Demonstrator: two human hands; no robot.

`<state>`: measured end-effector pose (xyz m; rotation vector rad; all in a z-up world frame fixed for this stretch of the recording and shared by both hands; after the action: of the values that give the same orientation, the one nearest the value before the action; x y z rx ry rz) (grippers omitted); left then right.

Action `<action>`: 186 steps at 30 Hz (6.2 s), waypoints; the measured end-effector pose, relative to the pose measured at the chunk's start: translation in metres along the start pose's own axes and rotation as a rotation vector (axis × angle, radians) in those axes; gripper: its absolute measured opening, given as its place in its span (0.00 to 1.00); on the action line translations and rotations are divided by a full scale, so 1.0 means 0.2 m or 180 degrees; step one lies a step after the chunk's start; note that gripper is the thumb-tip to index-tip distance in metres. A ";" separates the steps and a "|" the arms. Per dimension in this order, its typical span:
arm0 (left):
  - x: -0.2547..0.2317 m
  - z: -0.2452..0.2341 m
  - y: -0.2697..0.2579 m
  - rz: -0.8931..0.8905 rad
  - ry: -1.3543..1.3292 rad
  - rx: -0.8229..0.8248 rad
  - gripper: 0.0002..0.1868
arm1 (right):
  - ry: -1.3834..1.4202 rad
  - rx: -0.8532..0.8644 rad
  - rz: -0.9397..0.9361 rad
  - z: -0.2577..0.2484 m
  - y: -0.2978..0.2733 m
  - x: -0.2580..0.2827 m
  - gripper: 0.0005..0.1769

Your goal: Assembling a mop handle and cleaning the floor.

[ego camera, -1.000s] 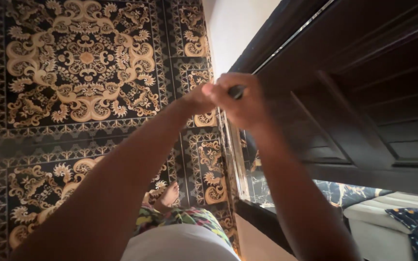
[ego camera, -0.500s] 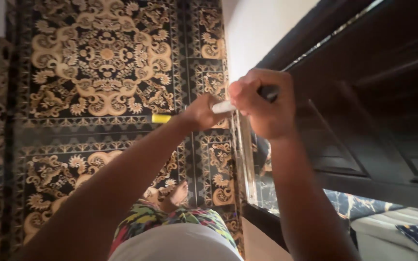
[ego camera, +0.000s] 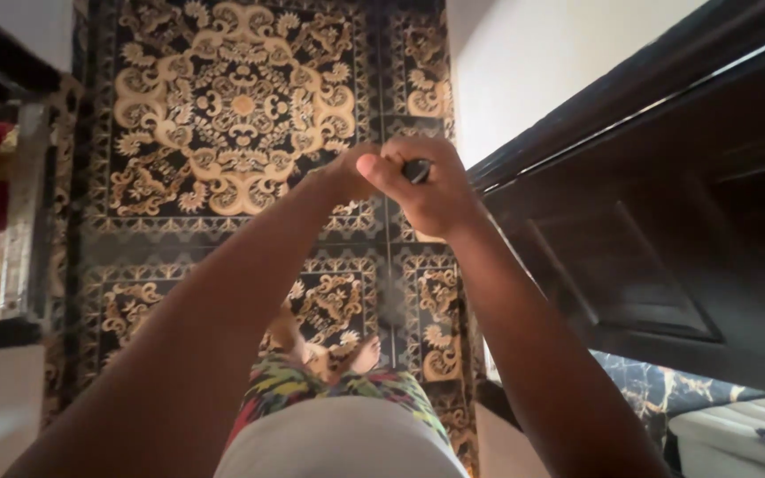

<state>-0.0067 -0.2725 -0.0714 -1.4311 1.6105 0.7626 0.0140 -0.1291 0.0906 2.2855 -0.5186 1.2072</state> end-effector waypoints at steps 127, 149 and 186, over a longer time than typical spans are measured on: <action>0.67 -2.01 -0.58 -0.0862 -0.0482 -0.0910 0.13 | 0.1482 0.0814 -0.1368 0.90 2.14 0.32 0.16; 1.54 -2.14 -0.12 -0.0038 0.0009 -0.2080 0.12 | 0.1152 0.1284 -0.1250 1.17 2.31 -0.08 0.18; 0.73 -2.35 0.26 -0.0179 -0.0391 -0.0584 0.08 | 0.1936 -0.0133 -0.0940 0.60 2.58 0.14 0.06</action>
<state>-0.1469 -0.7393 0.0184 -1.5206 1.4308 0.9666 -0.1721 -0.6157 0.1857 1.7462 0.0189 1.6095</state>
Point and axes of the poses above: each hand's wrist, its own y-axis towards the middle knuckle, its own z-axis out of the palm, x = y × z, the point moved 2 cm from there along y, towards the middle knuckle, and after that the axes turned 7 degrees about -y, right-handed, at the moved point
